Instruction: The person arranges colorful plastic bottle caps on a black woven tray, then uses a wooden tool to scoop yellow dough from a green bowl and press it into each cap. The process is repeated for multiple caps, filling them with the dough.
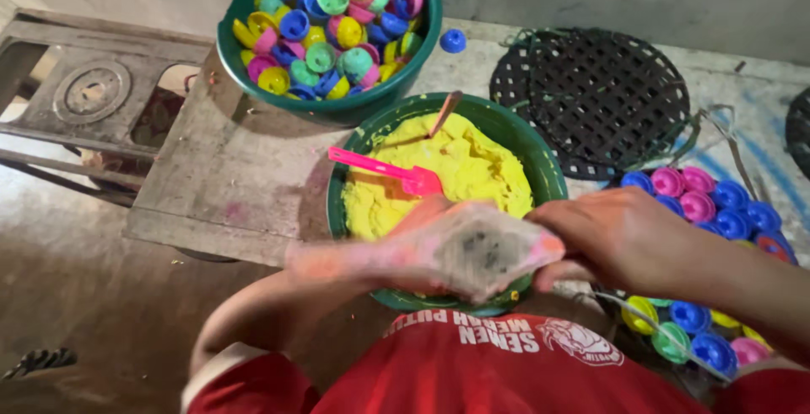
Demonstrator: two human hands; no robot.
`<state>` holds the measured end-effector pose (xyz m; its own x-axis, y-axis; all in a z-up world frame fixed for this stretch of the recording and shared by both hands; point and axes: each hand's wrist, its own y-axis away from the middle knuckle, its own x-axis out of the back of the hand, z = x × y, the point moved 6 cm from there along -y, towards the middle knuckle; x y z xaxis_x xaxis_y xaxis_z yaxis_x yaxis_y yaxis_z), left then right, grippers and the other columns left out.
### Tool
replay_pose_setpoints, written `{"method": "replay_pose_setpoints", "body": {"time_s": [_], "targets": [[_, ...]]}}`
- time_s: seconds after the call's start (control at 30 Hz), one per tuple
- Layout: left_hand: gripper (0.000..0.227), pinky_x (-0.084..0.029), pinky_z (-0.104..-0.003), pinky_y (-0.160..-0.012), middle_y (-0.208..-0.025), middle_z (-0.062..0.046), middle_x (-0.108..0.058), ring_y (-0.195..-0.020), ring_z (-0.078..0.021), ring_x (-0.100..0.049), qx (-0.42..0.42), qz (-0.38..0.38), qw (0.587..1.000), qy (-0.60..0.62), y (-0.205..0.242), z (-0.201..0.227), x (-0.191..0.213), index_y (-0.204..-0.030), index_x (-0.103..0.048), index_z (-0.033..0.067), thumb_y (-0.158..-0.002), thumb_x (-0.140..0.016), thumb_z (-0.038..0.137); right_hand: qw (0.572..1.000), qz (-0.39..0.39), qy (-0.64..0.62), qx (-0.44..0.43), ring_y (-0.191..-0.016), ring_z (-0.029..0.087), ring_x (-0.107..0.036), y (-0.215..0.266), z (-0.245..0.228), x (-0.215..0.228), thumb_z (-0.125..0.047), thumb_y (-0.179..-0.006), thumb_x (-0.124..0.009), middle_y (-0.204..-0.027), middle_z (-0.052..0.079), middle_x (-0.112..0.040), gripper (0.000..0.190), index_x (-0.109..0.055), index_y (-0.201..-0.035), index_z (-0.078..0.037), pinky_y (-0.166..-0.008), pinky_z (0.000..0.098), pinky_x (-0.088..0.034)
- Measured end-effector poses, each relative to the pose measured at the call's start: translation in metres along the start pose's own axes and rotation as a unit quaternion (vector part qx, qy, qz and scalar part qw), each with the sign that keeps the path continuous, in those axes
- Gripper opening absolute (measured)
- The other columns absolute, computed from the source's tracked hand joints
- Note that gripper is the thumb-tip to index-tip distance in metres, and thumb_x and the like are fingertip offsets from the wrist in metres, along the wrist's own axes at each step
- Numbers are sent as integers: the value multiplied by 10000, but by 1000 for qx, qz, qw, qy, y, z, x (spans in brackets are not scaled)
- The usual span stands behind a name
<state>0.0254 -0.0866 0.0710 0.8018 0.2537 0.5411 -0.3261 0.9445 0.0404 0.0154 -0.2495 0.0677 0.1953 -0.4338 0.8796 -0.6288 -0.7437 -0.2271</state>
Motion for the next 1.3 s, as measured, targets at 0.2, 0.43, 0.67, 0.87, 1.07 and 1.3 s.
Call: {"method": "replay_pose_setpoints", "body": {"time_s": [0.2, 0.43, 0.67, 0.87, 1.07, 1.3], "targets": [[167, -507, -385, -646, -830, -108, -690, -791, -280, -703, -54, -45, 995, -67, 21, 3, -16, -1016, -623, 114, -873, -629, 200, 933, -16, 117, 340, -685, 336, -625, -28, -47, 4, -644, -916, -675, -772, 104, -603, 645, -610, -980, -6, -639, 439, -529], [464, -515, -482, -759, -988, -140, -709, -873, -365, -689, 10, -55, 993, -106, 80, -16, -42, -1261, -610, 147, -802, -644, 201, 930, -210, -277, 122, -814, 371, -681, -17, -58, -44, -505, -1075, -586, -842, 123, -654, 476, -631, -985, -39, -651, 445, -504], [309, -537, -354, -913, -1139, -125, -790, -1039, -232, -725, 143, 221, 891, 370, 130, -60, -18, -1175, -739, 3, -969, -645, 214, 938, -190, -274, 93, -748, 310, -690, -9, -45, -32, -455, -1003, -606, -791, 74, -651, 392, -628, -913, -75, -637, 415, -518], [700, -480, -407, -968, -1371, -200, -579, -1202, -314, -588, -72, 142, 849, 504, 154, -111, 5, -1421, -473, 17, -912, -670, 454, 854, -33, 436, 280, -695, 195, -587, -57, -20, 13, -113, -960, -653, -764, 33, -572, 60, -632, -904, -118, -645, 351, -476], [419, -551, -333, -677, -970, -90, -635, -796, -203, -651, -19, 400, 771, 495, 159, -164, -58, -1212, -625, -17, -899, -750, 233, 926, 233, 256, 149, -1255, 340, -569, -120, -2, 14, -104, -945, -635, -1335, 183, -575, 357, -573, -1285, -13, -1096, 460, -454], [292, -577, -325, -768, -1002, -51, -642, -836, -163, -638, -103, 674, 635, 364, 180, -194, -37, -1220, -598, 27, -954, -700, 92, 994, 56, -85, 34, -985, 449, -665, -191, 37, -144, -204, -961, -678, -1080, 207, -686, 314, -647, -1222, -33, -825, 497, -528]]}}
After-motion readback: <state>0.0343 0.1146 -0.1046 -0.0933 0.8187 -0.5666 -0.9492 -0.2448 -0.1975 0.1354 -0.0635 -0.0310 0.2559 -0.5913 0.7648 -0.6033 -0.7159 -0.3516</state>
